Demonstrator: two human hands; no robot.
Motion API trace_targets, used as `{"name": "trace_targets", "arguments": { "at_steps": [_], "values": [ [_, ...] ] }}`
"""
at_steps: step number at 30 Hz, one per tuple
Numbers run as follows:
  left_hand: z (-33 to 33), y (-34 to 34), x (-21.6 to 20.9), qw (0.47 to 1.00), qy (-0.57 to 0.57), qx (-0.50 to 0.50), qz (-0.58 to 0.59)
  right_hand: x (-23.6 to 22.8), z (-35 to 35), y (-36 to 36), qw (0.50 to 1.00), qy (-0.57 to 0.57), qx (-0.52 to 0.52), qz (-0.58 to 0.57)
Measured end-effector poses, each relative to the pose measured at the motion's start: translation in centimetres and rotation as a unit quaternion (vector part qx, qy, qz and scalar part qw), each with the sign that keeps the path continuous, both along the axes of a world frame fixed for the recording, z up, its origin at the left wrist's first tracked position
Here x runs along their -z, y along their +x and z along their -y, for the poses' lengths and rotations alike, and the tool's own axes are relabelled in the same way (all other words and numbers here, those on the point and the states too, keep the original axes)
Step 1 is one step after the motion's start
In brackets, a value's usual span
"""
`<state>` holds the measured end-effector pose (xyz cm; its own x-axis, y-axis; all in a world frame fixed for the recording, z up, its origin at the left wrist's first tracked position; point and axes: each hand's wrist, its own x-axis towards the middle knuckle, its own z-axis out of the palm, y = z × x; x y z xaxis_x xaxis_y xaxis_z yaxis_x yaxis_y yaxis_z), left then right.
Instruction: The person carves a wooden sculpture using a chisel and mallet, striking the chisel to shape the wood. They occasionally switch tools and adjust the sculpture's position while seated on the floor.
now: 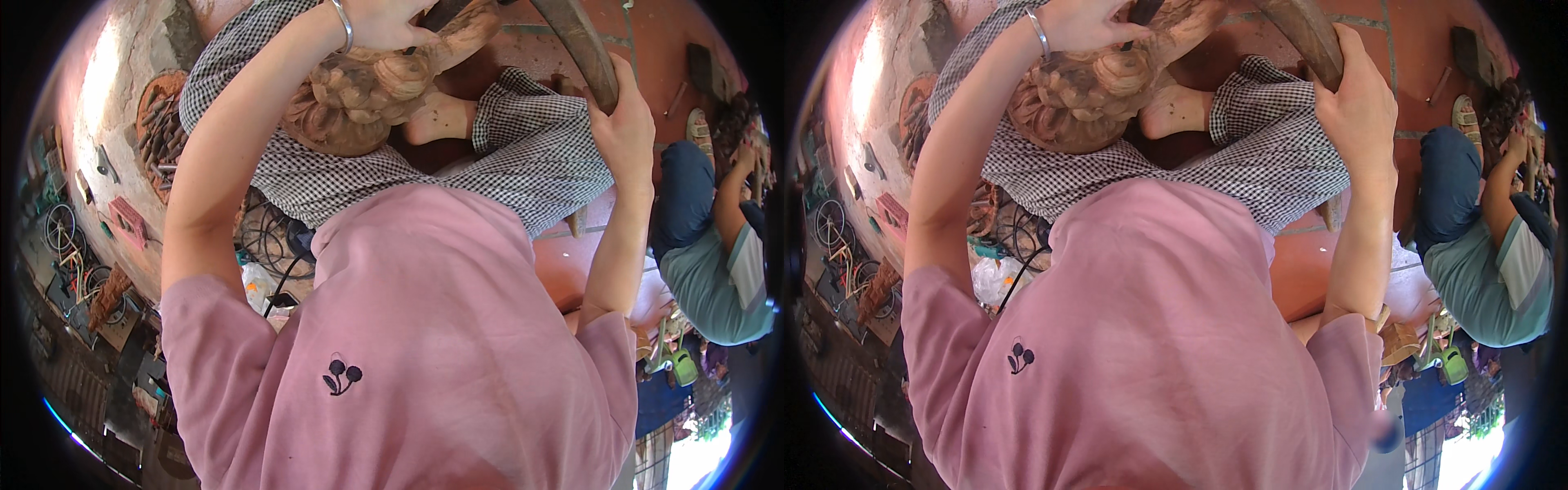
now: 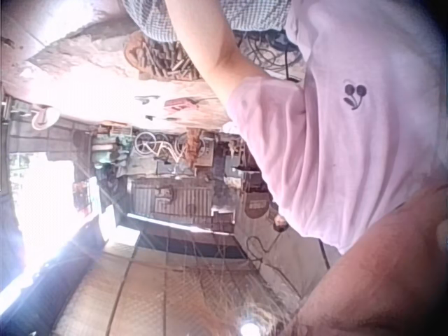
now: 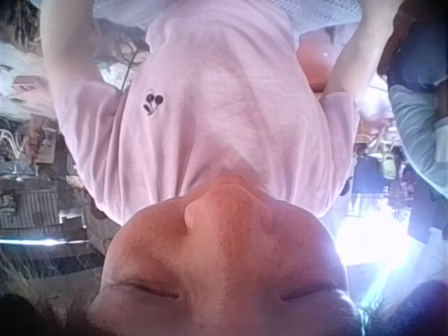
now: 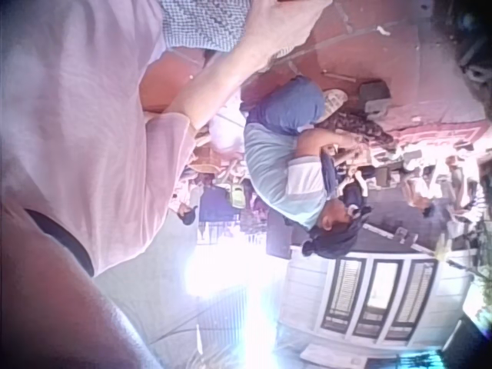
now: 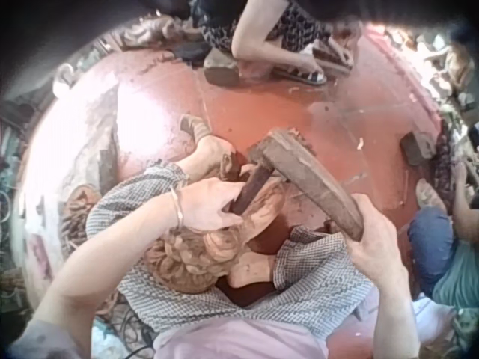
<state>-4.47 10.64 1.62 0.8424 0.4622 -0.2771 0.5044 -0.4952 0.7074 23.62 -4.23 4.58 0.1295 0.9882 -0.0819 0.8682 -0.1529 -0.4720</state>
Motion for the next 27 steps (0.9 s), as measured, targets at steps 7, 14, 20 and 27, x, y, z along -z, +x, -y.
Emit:
{"name": "trace_targets", "arguments": {
  "at_steps": [7, 14, 20, 27],
  "values": [
    [3.7, 3.2, 0.8, 0.943, 0.167, -0.163, 0.238, -0.7, 0.8, -0.5, 1.000, -0.008, -0.009, -0.024],
    [12.7, 6.5, 0.9, 0.904, 0.229, -0.054, 0.357, 0.9, 5.6, -1.4, 0.987, 0.031, 0.120, -0.100],
    [12.4, 5.7, 2.0, 0.922, 0.222, -0.144, 0.282, 1.9, 7.6, 0.1, 0.973, 0.132, 0.131, -0.140],
    [11.7, 6.0, 2.3, 0.906, 0.200, -0.219, 0.302, 1.9, 7.3, -0.1, 0.966, 0.166, 0.120, -0.158]
  ]
}}
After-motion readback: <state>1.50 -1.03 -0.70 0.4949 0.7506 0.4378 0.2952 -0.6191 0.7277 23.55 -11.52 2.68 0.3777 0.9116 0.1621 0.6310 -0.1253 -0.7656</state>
